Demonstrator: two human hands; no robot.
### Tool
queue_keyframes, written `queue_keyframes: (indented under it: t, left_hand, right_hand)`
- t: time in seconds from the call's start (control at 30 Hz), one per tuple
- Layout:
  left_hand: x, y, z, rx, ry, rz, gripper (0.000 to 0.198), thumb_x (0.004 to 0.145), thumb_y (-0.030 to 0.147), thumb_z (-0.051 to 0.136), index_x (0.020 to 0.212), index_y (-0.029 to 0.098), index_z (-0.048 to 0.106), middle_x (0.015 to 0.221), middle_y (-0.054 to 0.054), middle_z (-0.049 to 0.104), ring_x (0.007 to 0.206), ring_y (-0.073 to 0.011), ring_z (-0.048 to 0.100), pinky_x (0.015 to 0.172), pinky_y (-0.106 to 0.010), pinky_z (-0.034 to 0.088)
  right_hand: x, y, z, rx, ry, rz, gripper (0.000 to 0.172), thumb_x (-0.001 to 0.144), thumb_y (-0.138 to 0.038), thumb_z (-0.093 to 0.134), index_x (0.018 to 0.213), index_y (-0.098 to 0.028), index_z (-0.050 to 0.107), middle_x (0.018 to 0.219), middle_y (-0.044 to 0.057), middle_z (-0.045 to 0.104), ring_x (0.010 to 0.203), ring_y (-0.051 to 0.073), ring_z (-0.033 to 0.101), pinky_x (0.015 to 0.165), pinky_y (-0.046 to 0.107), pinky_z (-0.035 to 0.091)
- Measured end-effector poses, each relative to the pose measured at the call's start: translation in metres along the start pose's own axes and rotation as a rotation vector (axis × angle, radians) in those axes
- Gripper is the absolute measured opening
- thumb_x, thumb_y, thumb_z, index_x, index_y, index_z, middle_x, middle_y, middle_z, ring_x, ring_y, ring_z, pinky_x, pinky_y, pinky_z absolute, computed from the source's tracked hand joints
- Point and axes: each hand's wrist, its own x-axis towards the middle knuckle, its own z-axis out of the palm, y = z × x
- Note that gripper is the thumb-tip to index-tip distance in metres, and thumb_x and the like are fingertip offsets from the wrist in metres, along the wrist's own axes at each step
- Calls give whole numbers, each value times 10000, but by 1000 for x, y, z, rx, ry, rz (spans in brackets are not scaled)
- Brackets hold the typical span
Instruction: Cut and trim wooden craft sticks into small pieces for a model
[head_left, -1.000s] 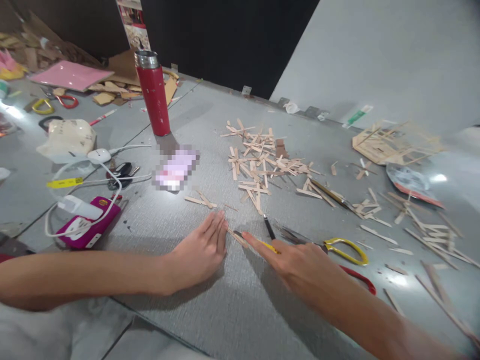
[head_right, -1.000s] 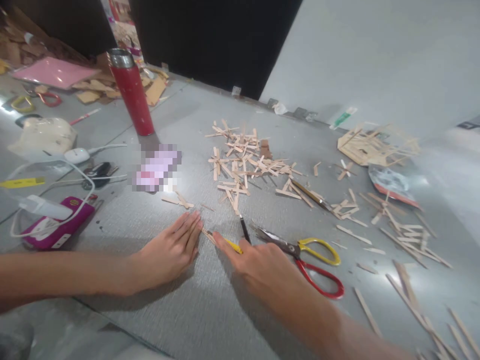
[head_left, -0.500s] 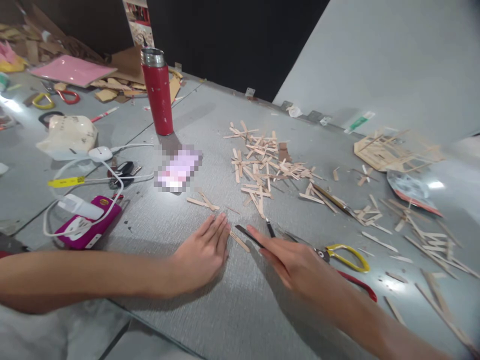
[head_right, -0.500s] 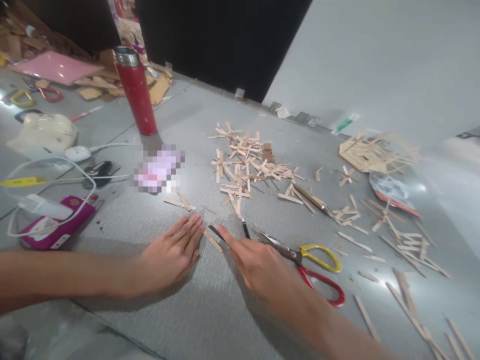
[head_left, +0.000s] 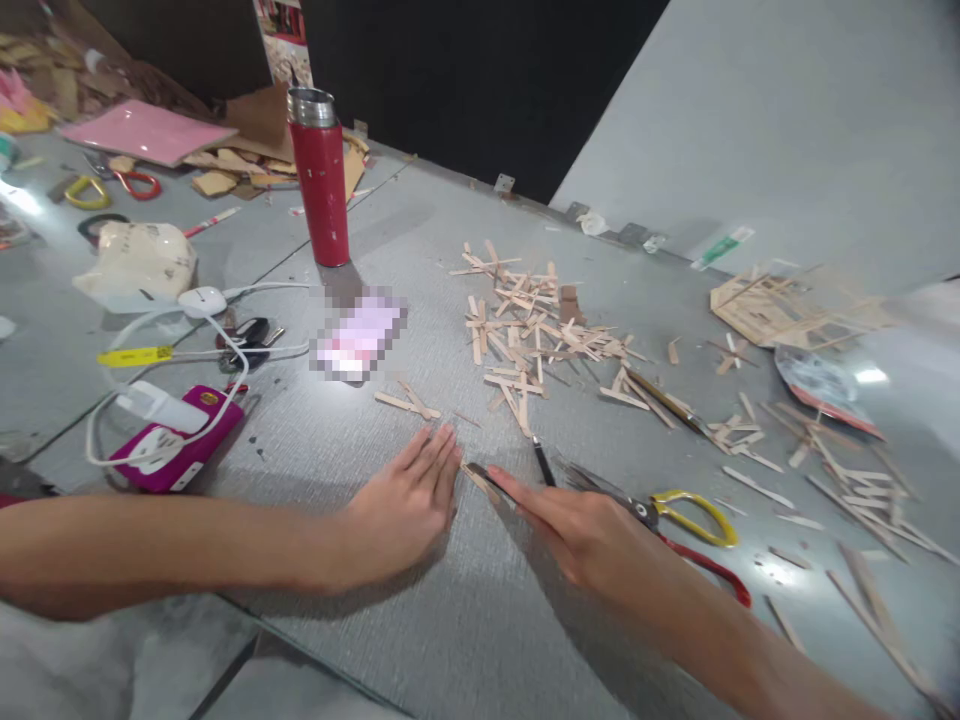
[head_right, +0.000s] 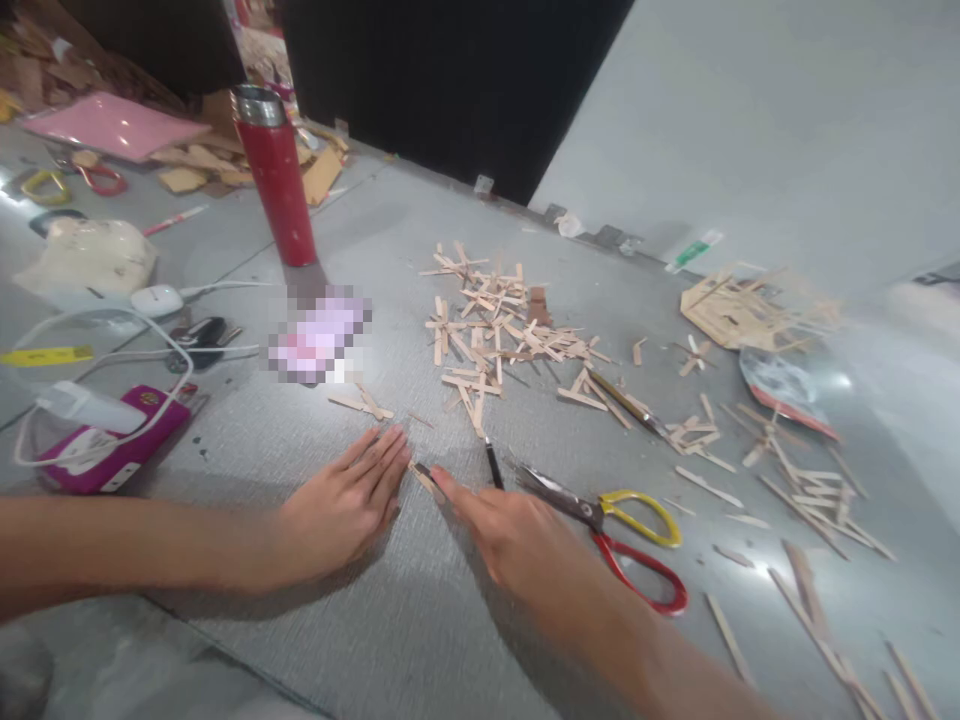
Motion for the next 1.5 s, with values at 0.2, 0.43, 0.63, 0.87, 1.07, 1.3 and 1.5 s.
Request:
queue_keyframes:
  t: [0.2, 0.43, 0.63, 0.87, 1.07, 1.3, 1.5]
  left_hand:
    - [-1, 0, 3, 1, 4, 0, 495, 999, 254, 538, 1378, -59, 599, 1432, -269, 594, 1397, -361, 532, 1215, -496, 277]
    - [2, -1, -1, 27, 12, 23, 494, 985, 261, 555, 1355, -60, 620, 1393, -265, 628, 1370, -358, 561, 1199, -494, 303]
    - [4, -2, -9, 127, -58, 59, 540, 984, 329, 551, 1362, -50, 625, 1384, -265, 634, 1364, -359, 570, 1195, -506, 339]
    - [6, -1, -17, 205, -100, 76, 521, 916, 277, 568, 1332, -23, 660, 1376, -254, 646, 1349, -347, 589, 1201, -508, 353]
    - [8, 2, -14, 194, -111, 74, 533, 888, 263, 597, 1319, -44, 662, 1381, -276, 633, 1342, -368, 591, 1202, -515, 356]
    - [3, 0, -3, 127, -43, 83, 555, 886, 265, 598, 1323, -74, 637, 1365, -297, 635, 1339, -364, 592, 1195, -513, 356]
    - [2, -1, -6, 131, -54, 83, 567, 870, 224, 589, 1352, -72, 618, 1391, -286, 620, 1359, -366, 573, 1196, -517, 358]
  right_hand:
    - [1, 0, 4, -77, -31, 8, 784, 841, 43, 369, 1569, -236, 448, 835, 34, 746, 658, 150, 684, 616, 238, 521]
    - [8, -13, -16, -322, -210, -7, 882, 764, 73, 428, 1597, -210, 368, 852, 23, 751, 608, 164, 707, 557, 259, 469]
    - [20, -26, -32, -501, -257, -94, 913, 688, 117, 449, 1558, -159, 420, 798, 26, 762, 585, 183, 719, 526, 277, 450]
    - [17, -30, -30, -611, -248, -98, 882, 716, 95, 491, 1562, -143, 409, 662, -13, 702, 535, 201, 690, 516, 291, 442]
    - [17, -34, -36, -537, -323, -72, 938, 655, 131, 461, 1557, -123, 420, 747, 26, 758, 585, 199, 727, 502, 277, 422]
    - [14, -23, -40, -317, -330, 12, 910, 727, 119, 444, 1584, -184, 406, 762, 15, 750, 625, 178, 706, 531, 259, 425]
    - [7, -6, -23, -156, -219, 29, 811, 832, 47, 419, 1597, -221, 390, 861, 36, 764, 703, 174, 693, 626, 262, 488]
